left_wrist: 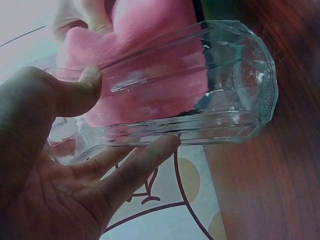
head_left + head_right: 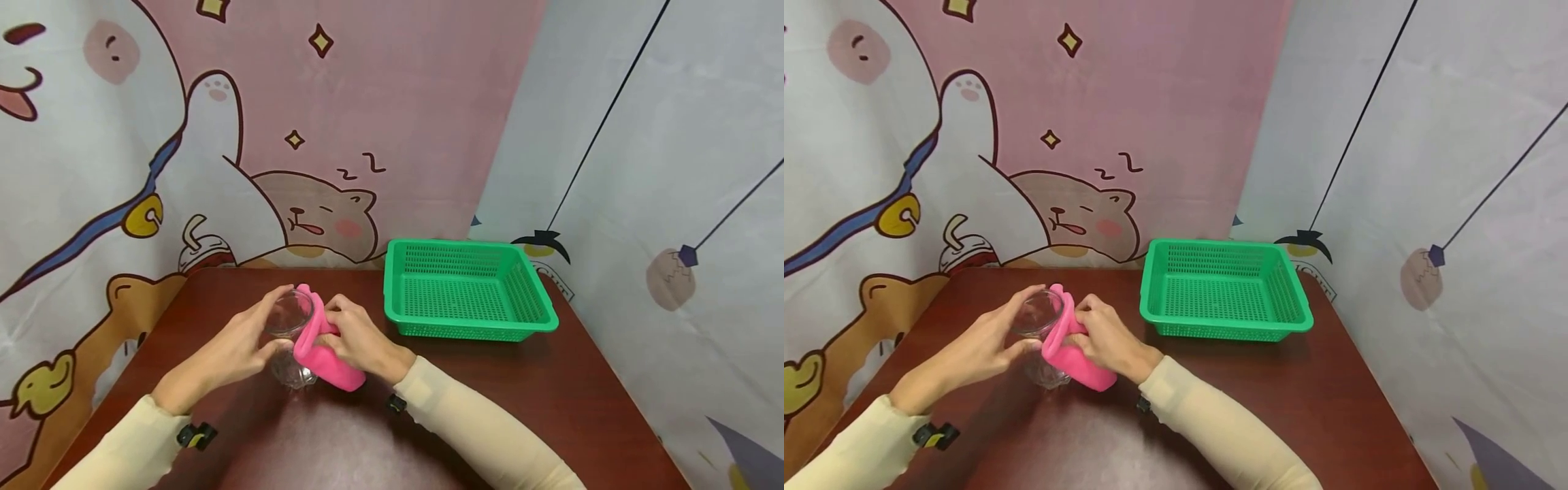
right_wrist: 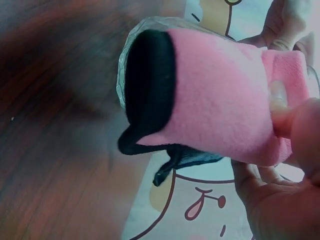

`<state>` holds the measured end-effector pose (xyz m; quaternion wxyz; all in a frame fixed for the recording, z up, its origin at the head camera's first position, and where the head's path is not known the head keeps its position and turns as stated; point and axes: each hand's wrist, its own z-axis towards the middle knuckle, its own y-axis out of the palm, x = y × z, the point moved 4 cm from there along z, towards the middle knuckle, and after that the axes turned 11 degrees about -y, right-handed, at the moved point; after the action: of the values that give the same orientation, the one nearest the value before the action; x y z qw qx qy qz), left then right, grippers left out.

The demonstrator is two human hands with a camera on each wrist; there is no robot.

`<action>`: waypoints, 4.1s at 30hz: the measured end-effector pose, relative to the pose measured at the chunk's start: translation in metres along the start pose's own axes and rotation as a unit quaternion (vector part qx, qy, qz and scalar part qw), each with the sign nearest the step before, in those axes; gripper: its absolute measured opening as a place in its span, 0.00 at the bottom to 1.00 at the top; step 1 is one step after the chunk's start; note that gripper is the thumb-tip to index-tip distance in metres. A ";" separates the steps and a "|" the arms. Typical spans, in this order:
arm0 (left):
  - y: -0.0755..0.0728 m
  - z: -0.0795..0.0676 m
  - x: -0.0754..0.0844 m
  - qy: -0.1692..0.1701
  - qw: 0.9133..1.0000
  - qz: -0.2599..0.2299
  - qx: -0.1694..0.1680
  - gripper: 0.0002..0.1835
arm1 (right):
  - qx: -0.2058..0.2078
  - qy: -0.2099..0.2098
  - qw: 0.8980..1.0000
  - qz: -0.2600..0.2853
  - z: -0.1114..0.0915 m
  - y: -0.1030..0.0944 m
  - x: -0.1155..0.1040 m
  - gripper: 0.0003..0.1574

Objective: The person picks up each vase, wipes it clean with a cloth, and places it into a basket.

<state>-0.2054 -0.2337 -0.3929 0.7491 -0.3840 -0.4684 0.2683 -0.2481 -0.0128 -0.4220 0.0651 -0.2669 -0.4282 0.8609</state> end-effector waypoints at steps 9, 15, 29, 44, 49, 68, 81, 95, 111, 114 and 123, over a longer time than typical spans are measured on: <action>0.000 -0.001 0.000 -0.001 1.000 -0.005 0.003 0.54 | -0.076 0.012 0.997 -0.024 -0.003 0.008 0.007 0.12; 0.001 -0.001 0.000 -0.011 1.000 -0.010 0.000 0.54 | -0.117 0.002 0.991 -0.058 -0.009 0.017 0.016 0.08; -0.001 -0.002 -0.003 -0.017 1.000 -0.012 0.004 0.53 | -0.191 0.038 0.978 -0.077 -0.015 0.040 0.031 0.11; 0.002 -0.002 -0.004 -0.024 1.000 -0.018 -0.006 0.55 | -0.133 0.035 0.990 -0.016 -0.019 0.038 0.039 0.26; 0.002 -0.002 -0.003 -0.023 0.999 -0.021 -0.009 0.55 | -0.108 0.035 0.993 -0.005 -0.021 0.034 0.037 0.20; 0.000 -0.001 -0.002 -0.031 0.999 -0.014 -0.022 0.55 | -0.007 0.046 0.996 0.080 -0.004 0.011 0.024 0.03; 0.000 -0.001 -0.003 -0.033 0.999 -0.014 -0.025 0.55 | 0.066 0.034 0.991 0.107 0.005 -0.007 0.012 0.07; 0.000 0.000 -0.002 -0.053 0.998 -0.007 -0.037 0.57 | 0.096 -0.006 0.993 0.072 0.005 -0.020 0.009 0.12; 0.000 0.001 -0.003 -0.048 0.998 -0.014 -0.039 0.57 | 0.049 -0.045 0.998 -0.022 0.010 -0.024 -0.003 0.27; 0.001 0.001 -0.002 -0.043 0.998 -0.015 -0.037 0.56 | 0.046 -0.042 0.998 -0.026 0.009 -0.022 -0.004 0.23; 0.000 0.002 -0.002 -0.045 0.998 -0.020 -0.037 0.57 | 0.024 -0.037 0.999 -0.025 0.012 -0.020 -0.003 0.11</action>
<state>-0.2084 -0.2348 -0.3935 0.7175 -0.3896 -0.5190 0.2530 -0.2542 -0.0100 -0.3993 0.0775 -0.2224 -0.4163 0.8782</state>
